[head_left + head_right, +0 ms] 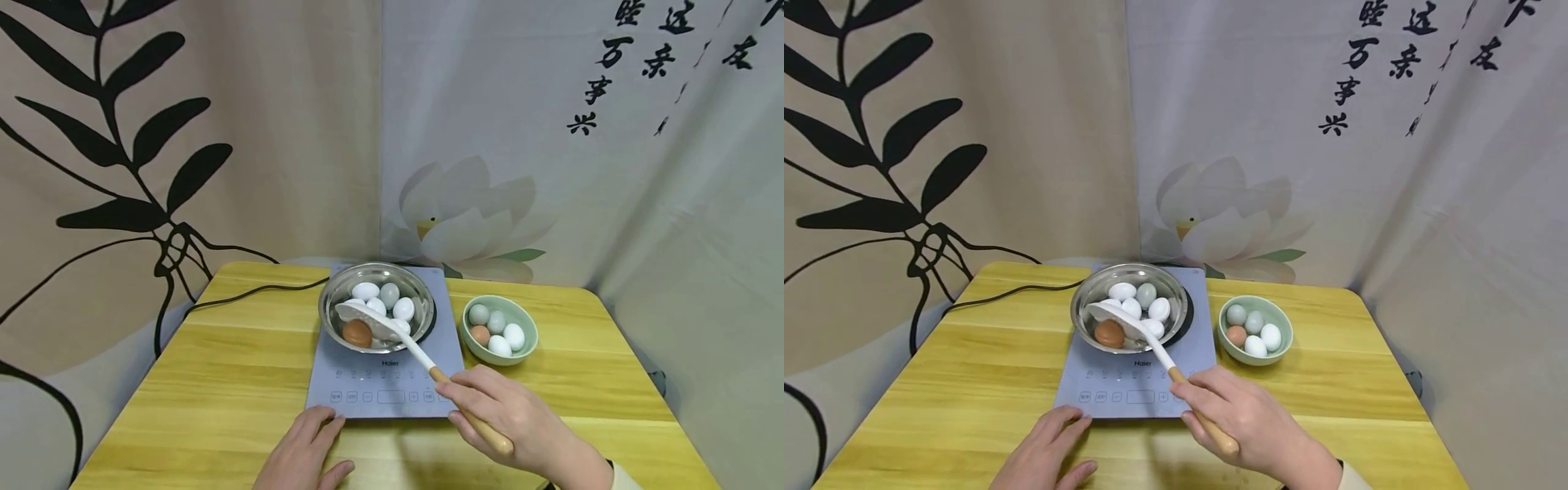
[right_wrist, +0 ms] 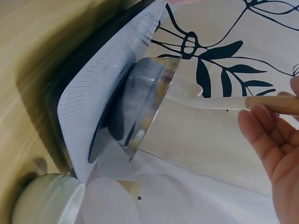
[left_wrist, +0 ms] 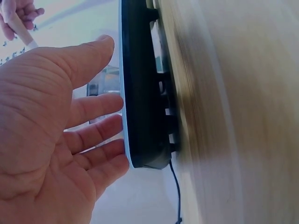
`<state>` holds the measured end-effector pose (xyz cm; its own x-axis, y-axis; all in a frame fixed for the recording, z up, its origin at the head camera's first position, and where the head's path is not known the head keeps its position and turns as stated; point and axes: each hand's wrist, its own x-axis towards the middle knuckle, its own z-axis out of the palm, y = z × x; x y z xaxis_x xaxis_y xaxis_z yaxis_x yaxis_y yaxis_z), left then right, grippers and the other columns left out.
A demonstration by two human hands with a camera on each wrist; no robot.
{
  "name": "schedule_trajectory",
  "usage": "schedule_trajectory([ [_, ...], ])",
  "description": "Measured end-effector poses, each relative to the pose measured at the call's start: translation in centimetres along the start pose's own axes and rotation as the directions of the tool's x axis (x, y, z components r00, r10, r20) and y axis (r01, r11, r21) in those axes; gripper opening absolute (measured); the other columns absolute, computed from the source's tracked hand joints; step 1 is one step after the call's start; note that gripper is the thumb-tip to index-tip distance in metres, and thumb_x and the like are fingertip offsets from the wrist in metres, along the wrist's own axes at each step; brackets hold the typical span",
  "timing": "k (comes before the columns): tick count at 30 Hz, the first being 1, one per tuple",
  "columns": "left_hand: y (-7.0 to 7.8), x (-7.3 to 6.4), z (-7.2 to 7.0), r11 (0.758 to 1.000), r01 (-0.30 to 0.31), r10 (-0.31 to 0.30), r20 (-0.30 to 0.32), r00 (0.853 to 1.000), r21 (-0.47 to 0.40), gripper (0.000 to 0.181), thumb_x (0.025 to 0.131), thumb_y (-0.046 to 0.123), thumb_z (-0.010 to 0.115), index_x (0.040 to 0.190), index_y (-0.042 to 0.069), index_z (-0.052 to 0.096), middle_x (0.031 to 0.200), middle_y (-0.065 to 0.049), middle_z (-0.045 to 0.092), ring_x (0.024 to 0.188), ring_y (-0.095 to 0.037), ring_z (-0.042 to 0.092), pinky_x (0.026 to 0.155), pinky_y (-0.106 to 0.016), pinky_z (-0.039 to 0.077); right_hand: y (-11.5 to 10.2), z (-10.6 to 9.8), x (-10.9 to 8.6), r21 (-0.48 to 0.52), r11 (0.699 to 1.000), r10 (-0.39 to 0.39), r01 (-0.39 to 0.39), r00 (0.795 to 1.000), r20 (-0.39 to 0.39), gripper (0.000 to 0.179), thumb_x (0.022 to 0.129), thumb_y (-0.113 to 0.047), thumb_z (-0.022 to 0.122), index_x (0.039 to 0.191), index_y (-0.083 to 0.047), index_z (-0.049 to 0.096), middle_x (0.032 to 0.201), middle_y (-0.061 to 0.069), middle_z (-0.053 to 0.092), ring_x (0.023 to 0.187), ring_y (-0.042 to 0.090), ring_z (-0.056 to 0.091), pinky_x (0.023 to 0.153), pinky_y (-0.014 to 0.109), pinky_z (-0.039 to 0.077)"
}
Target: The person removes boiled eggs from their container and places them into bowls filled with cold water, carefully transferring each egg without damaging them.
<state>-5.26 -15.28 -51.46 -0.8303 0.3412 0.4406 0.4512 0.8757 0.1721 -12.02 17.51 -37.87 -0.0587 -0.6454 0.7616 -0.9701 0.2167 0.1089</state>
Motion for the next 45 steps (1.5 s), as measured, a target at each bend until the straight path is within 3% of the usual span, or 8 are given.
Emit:
schedule_trajectory([
  [4,0.1,0.0,0.0,1.000,0.012,-0.012,0.025,1.000,-0.005,0.062,0.081,0.051,0.089,0.123,0.008,0.076,0.128,-0.001,0.062,0.119,-0.018,0.062,0.099,-0.040,0.061,0.7,0.7,-1.0,0.086,0.994,0.067,-0.062,0.996,-0.057,0.027,0.108,-0.017,0.061,0.116,0.005,0.075,0.101,0.012,0.072,0.087,0.016,0.069,0.077,0.018,0.060],
  [8,0.3,0.1,-0.2,0.999,0.033,-0.032,0.059,0.998,-0.013,0.063,0.081,0.049,0.090,0.125,0.007,0.076,0.128,-0.001,0.063,0.120,-0.018,0.062,0.100,-0.039,0.061,1.6,1.6,-2.9,0.252,0.952,0.204,-0.171,0.973,-0.110,0.025,0.106,-0.012,0.065,0.120,0.007,0.073,0.101,0.012,0.072,0.090,0.017,0.067,0.078,0.020,0.057],
  [14,0.4,0.1,-0.4,0.999,0.046,-0.045,0.059,0.997,-0.013,0.063,0.080,0.048,0.090,0.125,0.006,0.076,0.129,-0.002,0.063,0.121,-0.019,0.061,0.102,-0.040,0.060,2.1,2.7,-5.2,0.520,0.789,0.436,-0.327,0.895,-0.098,0.036,0.093,0.018,0.065,0.128,0.012,0.068,0.112,0.018,0.075,0.094,0.015,0.075,0.078,0.019,0.062],
  [19,0.2,0.1,-0.3,0.999,0.035,-0.034,0.050,0.998,-0.006,0.063,0.081,0.049,0.089,0.126,0.007,0.076,0.129,-0.001,0.062,0.121,-0.018,0.061,0.102,-0.039,0.060,1.5,3.2,-5.7,0.643,0.593,0.641,-0.484,0.767,-0.015,0.041,0.094,0.026,0.052,0.131,0.015,0.065,0.117,0.009,0.079,0.091,0.016,0.077,0.084,0.024,0.065],
  [24,0.0,0.0,0.0,1.000,0.001,-0.001,-0.005,1.000,0.017,0.063,0.078,0.050,0.091,0.123,0.008,0.076,0.127,0.000,0.062,0.119,-0.017,0.061,0.100,-0.037,0.060,1.0,3.6,-5.5,0.690,0.375,0.812,-0.619,0.578,0.077,0.030,0.107,0.010,0.048,0.133,0.016,0.063,0.109,-0.002,0.082,0.088,0.014,0.078,0.084,0.029,0.067],
  [29,-0.1,-0.2,0.2,0.999,-0.022,0.024,-0.046,0.999,0.041,0.065,0.075,0.051,0.092,0.122,0.009,0.077,0.127,0.001,0.062,0.119,-0.016,0.061,0.099,-0.036,0.059,0.7,3.9,-4.8,0.741,0.232,0.892,-0.630,0.442,0.096,0.030,0.111,-0.001,0.049,0.131,0.015,0.065,0.102,0.003,0.082,0.083,0.014,0.078,0.079,0.034,0.069],
  [37,0.0,-0.2,0.3,0.999,-0.021,0.024,-0.048,0.999,0.044,0.066,0.074,0.051,0.093,0.122,0.008,0.077,0.127,0.001,0.062,0.119,-0.016,0.061,0.100,-0.035,0.059,-0.1,4.2,-3.9,0.787,0.097,0.957,-0.610,0.273,0.094,0.028,0.112,-0.010,0.053,0.128,0.004,0.071,0.098,0.014,0.081,0.079,0.017,0.078,0.076,0.035,0.069],
  [45,0.0,-0.1,0.3,0.999,-0.018,0.019,-0.035,0.999,0.034,0.065,0.076,0.050,0.093,0.122,0.008,0.077,0.126,0.001,0.062,0.119,-0.016,0.061,0.099,-0.037,0.059,-0.5,3.6,-3.3,0.808,0.089,0.978,-0.583,0.204,0.040,0.029,0.113,-0.013,0.052,0.125,0.005,0.071,0.096,0.014,0.080,0.082,0.017,0.077,0.073,0.035,0.069],
])
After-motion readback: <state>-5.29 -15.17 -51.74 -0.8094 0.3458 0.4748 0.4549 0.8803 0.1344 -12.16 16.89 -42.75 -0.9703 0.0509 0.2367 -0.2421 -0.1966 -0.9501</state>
